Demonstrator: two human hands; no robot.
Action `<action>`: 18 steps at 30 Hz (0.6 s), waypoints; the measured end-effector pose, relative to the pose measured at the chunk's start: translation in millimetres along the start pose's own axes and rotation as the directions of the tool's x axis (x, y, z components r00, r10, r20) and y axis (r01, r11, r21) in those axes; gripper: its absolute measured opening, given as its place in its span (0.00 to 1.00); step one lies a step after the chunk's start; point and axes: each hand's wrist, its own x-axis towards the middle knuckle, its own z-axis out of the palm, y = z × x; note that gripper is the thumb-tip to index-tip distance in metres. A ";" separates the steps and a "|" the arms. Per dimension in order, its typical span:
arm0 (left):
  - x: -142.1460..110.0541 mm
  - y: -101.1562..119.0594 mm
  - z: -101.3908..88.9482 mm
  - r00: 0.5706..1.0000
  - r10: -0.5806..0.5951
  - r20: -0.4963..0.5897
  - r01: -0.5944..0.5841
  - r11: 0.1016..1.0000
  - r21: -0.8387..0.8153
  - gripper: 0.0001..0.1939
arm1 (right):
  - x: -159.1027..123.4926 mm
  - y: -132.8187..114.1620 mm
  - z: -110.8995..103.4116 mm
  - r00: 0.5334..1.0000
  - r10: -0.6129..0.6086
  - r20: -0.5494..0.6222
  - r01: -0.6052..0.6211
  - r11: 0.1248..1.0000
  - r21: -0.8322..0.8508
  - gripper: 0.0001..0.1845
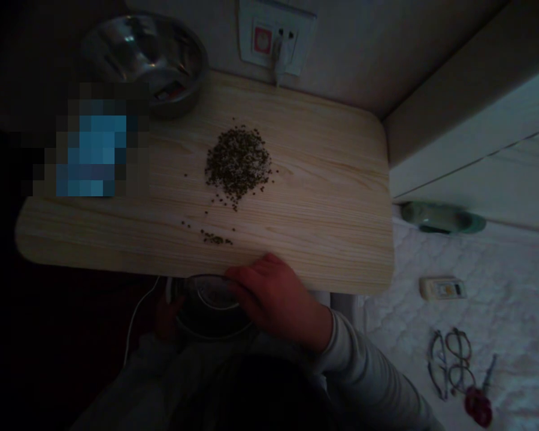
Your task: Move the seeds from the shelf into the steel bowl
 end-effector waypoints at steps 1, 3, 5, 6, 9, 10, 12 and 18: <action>0.0 -2.5 -0.5 1.000 -0.010 -0.005 0.010 1.000 0.004 0.08 | -1.2 1.2 -1.7 1.000 0.012 -0.005 -0.012 1.000 0.003 0.12; -0.4 -5.7 0.1 1.000 -0.024 -0.014 0.024 1.000 0.007 0.07 | -4.2 5.2 -5.6 0.997 0.058 -0.043 -0.058 0.998 0.001 0.12; -1.0 -6.0 2.0 0.999 -0.035 -0.023 0.035 0.999 0.010 0.07 | -7.8 10.4 -9.2 0.989 0.113 -0.099 -0.114 0.993 -0.004 0.12; -1.2 -5.0 3.1 0.999 -0.038 -0.027 0.038 0.999 0.014 0.07 | -9.7 12.8 -10.7 0.983 0.136 -0.124 -0.138 0.990 -0.004 0.12; -1.2 1.6 6.1 0.997 -0.075 -0.026 0.075 0.997 0.006 0.09 | -15.3 18.1 -12.9 0.971 0.177 -0.160 -0.180 0.984 -0.004 0.12; -1.2 4.4 6.8 0.995 -0.097 -0.025 0.097 0.995 -0.004 0.10 | -16.9 19.0 -12.9 0.970 0.184 -0.158 -0.188 0.982 -0.005 0.12; -1.1 9.5 7.7 0.988 -0.147 -0.038 0.146 0.989 -0.027 0.13 | -19.7 20.5 -12.3 0.968 0.198 -0.154 -0.202 0.979 -0.012 0.11; -0.9 15.7 9.6 0.973 -0.230 -0.003 0.229 0.970 -0.081 0.18 | -26.0 30.5 -13.8 0.901 0.329 -0.281 -0.349 0.937 -0.022 0.12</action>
